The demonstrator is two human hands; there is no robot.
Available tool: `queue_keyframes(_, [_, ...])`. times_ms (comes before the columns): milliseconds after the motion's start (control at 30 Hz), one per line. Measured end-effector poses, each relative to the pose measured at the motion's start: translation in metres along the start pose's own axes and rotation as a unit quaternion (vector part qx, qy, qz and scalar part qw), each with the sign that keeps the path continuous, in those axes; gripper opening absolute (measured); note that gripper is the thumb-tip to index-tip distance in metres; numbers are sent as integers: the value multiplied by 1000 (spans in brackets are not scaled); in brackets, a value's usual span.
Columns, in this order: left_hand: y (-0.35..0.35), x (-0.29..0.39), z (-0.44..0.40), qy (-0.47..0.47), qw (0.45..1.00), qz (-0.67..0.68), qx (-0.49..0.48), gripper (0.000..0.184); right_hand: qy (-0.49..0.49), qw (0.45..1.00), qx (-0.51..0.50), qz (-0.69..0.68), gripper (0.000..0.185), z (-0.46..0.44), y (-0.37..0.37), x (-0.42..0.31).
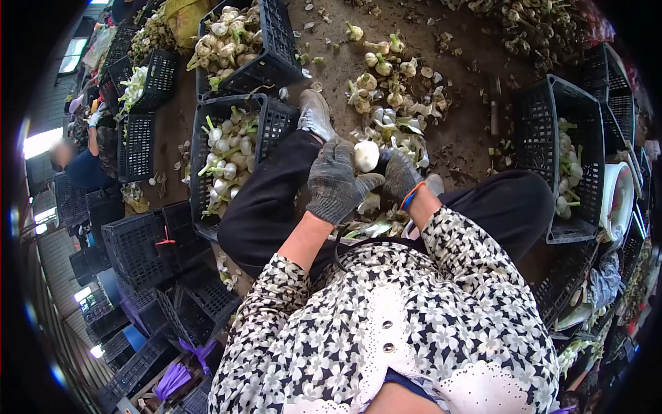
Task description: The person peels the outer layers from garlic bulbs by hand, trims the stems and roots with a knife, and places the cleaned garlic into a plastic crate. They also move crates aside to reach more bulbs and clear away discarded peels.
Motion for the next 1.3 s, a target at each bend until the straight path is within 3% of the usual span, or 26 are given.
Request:
queue_keyframes(33, [8, -2, -3, 14, 999, 15, 50, 50, -176, 958, 84, -210, 19, 11, -7, 23])
queue_keyframes(100, [3, -16, -2, 66, 991, 117, 19, 49, -128, 967, 36, -218, 18, 0, -16, 29])
queue_keyframes(167, [20, -5, -10, -33, 998, 49, -11, 39, -73, 996, -1, -48, 17, -19, -18, 28])
queue_keyframes(200, [45, -14, -13, -32, 999, 3, 28, 35, -164, 973, 61, -149, 17, -17, -28, 25])
queue_keyframes(233, [73, -25, -11, -29, 996, -44, 66, 31, -174, 978, -37, -113, 19, -31, -38, 19])
queue_keyframes(267, [99, -58, -3, 90, 989, -49, 105, 25, -65, 996, 5, 60, 22, -56, -8, 16])
queue_keyframes(300, [126, -66, -5, 69, 977, -147, 141, 24, 49, 971, 44, 231, 26, -75, 13, 7])
queue_keyframes(333, [143, -66, -5, 54, 929, -334, 148, 21, 27, 937, 108, 331, 33, -84, 31, -5])
queue_keyframes(367, [147, -77, 0, 55, 929, -335, 150, 21, 5, 889, 170, 426, 40, -93, 48, -21])
queue_keyframes(433, [150, -114, 8, 164, 963, -161, 143, 20, -55, 807, 249, 532, 51, -108, 72, -40])
queue_keyframes(467, [121, -144, 16, 335, 930, 134, 68, 18, -37, 789, 260, 555, 54, -119, 78, -48])
queue_keyframes(533, [77, -144, 8, 352, 904, 242, 25, 10, -23, 759, 243, 604, 56, -145, 91, -56])
queue_keyframes(600, [55, -108, -26, 117, 987, 109, 15, 12, 21, 687, 223, 691, 55, -170, 92, -64])
queue_keyframes(633, [44, -96, -37, 45, 997, 68, 11, 18, 14, 638, 213, 740, 54, -181, 92, -65])
queue_keyframes(667, [16, -107, -33, 159, 965, 190, -85, 28, 26, 594, 184, 782, 53, -192, 93, -62])
queue_keyframes(700, [-10, -113, -26, 232, 898, 348, -137, 28, 22, 595, 180, 783, 53, -199, 95, -65])
queue_keyframes(767, [-20, -102, -26, 199, 928, 229, -215, 32, -84, 543, 94, 830, 51, -216, 101, -50])
queue_keyframes(800, [-20, -98, -27, 202, 929, 202, -236, 32, -53, 519, 80, 850, 42, -223, 106, -43])
queue_keyframes(867, [-23, -98, -26, 195, 935, 164, -248, 32, -31, 514, 49, 856, 26, -232, 114, -34])
queue_keyframes(967, [-20, -100, -29, 202, 931, 193, -234, 31, -28, 529, 64, 846, 22, -225, 114, -43])
queue_keyframes(1033, [-23, -103, -28, 194, 934, 201, -225, 31, -11, 638, 138, 757, 24, -208, 117, -60])
queue_keyframes(1100, [-12, -112, -28, 149, 957, 240, -72, 31, -17, 720, 165, 673, 27, -176, 100, -78])
queue_keyframes(1167, [-3, -108, -34, 120, 970, 206, -41, 36, 84, 765, 85, 632, 27, -161, 95, -67])
queue_keyframes(1233, [7, -104, -35, 123, 986, 111, 3, 45, 3, 786, 20, 618, 27, -125, 61, -65])
queue_keyframes(1267, [0, -99, -35, 124, 987, 99, -21, 55, -83, 774, -8, 628, 22, -117, 53, -55])
queue_keyframes(1300, [-1, -91, -36, 101, 983, 152, -29, 59, 64, 648, -69, 755, 28, -95, 15, -66])
Point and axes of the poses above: each hand's wrist, its own z-axis away from the middle knuckle, its own y-axis out of the back of the hand, x = y × z, the point moved 9 cm from there along -z, towards the middle knuckle, and after that the axes turned 5 degrees about -x, right-handed, at the moved point
